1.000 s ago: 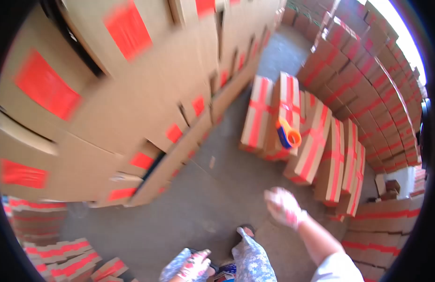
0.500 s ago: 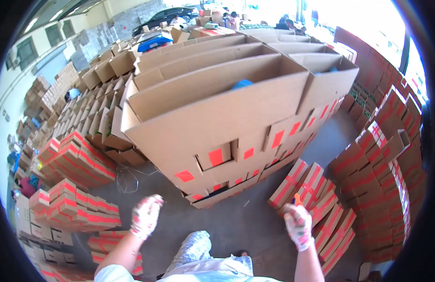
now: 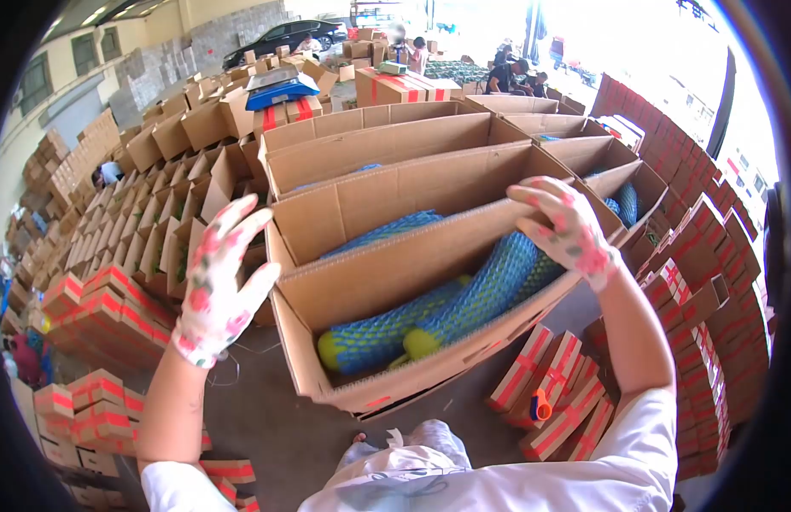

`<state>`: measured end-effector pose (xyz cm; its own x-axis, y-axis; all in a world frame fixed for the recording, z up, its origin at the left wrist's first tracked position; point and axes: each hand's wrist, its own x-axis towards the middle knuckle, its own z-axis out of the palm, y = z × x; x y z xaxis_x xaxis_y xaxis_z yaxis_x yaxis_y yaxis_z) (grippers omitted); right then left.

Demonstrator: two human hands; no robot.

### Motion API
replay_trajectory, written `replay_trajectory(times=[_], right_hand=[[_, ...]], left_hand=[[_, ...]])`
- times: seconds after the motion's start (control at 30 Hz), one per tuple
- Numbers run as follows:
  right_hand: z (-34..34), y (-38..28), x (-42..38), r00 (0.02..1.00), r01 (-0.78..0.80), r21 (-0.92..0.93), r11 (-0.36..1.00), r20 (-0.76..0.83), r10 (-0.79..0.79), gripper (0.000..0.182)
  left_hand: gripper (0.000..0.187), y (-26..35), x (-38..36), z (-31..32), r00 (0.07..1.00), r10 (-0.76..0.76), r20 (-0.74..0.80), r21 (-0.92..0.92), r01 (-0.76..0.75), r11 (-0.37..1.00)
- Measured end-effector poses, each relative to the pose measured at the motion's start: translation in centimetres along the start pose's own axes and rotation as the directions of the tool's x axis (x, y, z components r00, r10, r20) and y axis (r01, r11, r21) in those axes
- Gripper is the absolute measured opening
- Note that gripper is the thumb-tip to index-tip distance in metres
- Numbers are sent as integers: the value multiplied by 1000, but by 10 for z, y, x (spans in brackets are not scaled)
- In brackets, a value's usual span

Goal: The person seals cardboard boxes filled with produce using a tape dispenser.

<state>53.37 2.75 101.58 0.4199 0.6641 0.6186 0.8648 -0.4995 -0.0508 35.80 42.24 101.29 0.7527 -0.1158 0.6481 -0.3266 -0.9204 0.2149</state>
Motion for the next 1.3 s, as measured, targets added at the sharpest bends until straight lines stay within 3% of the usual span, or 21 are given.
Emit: replay_trajectory(times=[0.07, 0.1, 0.17, 0.23, 0.3, 0.43, 0.5, 0.57, 0.6, 0.63, 0.7, 0.77, 0.83, 0.87, 0.9, 0.97, 1.03, 1.1, 1.17, 1.27, 1.3], right_hand=[[22, 35, 25, 998, 30, -149, 988, 57, -22, 40], [29, 53, 44, 986, 83, -144, 986, 153, -61, 43], [42, 89, 82, 912, 11, -92, 996, 410, 28, 51], [61, 121, 117, 887, 78, -106, 991, 461, -21, 55], [93, 162, 145, 893, 163, -37, 986, 430, -131, 58], [150, 197, 196, 868, 346, -100, 933, 413, -277, 66], [201, 217, 230, 836, -40, 231, 972, 540, -94, 69], [182, 181, 237, 772, 305, 44, 951, 574, -274, 70], [191, 177, 245, 722, 262, 199, 944, 608, -329, 65], [198, 173, 249, 711, 276, 218, 936, 609, -352, 65], [208, 162, 261, 664, 162, 139, 977, 717, -212, 64], [232, 176, 263, 724, 255, 173, 951, 618, -307, 61], [251, 182, 260, 768, 4, 190, 982, 628, -125, 54], [259, 191, 253, 843, 22, 341, 940, 499, -201, 49], [256, 190, 248, 841, 34, 345, 938, 497, -213, 49], [246, 178, 240, 858, 186, 140, 973, 459, -230, 56], [231, 163, 231, 847, 166, 106, 980, 494, -197, 48], [214, 148, 216, 884, 224, 71, 972, 406, -233, 42], [194, 129, 209, 871, 184, 104, 977, 444, -211, 39], [180, 106, 199, 847, 292, 79, 953, 441, -296, 38], [168, 92, 193, 856, 253, 23, 967, 460, -235, 37]], left_hand=[[54, -17, 35, 17, 990, 68, 126, 143, -86, 986], [54, -27, 49, 33, 987, 64, 145, 82, -76, 994], [55, -28, 76, 53, 967, -35, 251, 275, -37, 961], [59, -35, 99, 69, 954, -103, 282, 375, -11, 927], [62, -33, 115, 80, 816, -251, 520, 308, 95, 947], [74, 15, 113, 102, 886, -51, 462, 209, -52, 977], [76, 55, 113, 105, 849, -3, 529, 159, -96, 983], [71, 85, 112, 106, 710, -76, 701, 37, 70, 997], [66, 92, 113, 108, 650, -170, 741, 114, 127, 985], [61, 96, 114, 110, 586, -261, 767, 194, 175, 965], [49, 90, 123, 118, 463, -403, 789, 329, 235, 915], [41, 93, 118, 120, 493, -394, 776, 333, 211, 919], [38, 96, 105, 124, 608, -340, 717, 245, 236, 940], [34, 97, 100, 126, 652, -335, 680, 237, 236, 942], [34, 100, 98, 126, 654, -345, 673, 244, 244, 939], [30, 105, 94, 124, 707, -311, 635, 235, 207, 950], [26, 109, 87, 123, 758, -267, 595, 220, 166, 961], [23, 115, 76, 124, 787, -243, 567, 167, 180, 970], [22, 127, 69, 120, 763, -275, 585, 193, 198, 961], [17, 133, 47, 112, 810, -234, 538, 145, 184, 972], [15, 136, 38, 112, 819, -227, 528, 132, 185, 974]])
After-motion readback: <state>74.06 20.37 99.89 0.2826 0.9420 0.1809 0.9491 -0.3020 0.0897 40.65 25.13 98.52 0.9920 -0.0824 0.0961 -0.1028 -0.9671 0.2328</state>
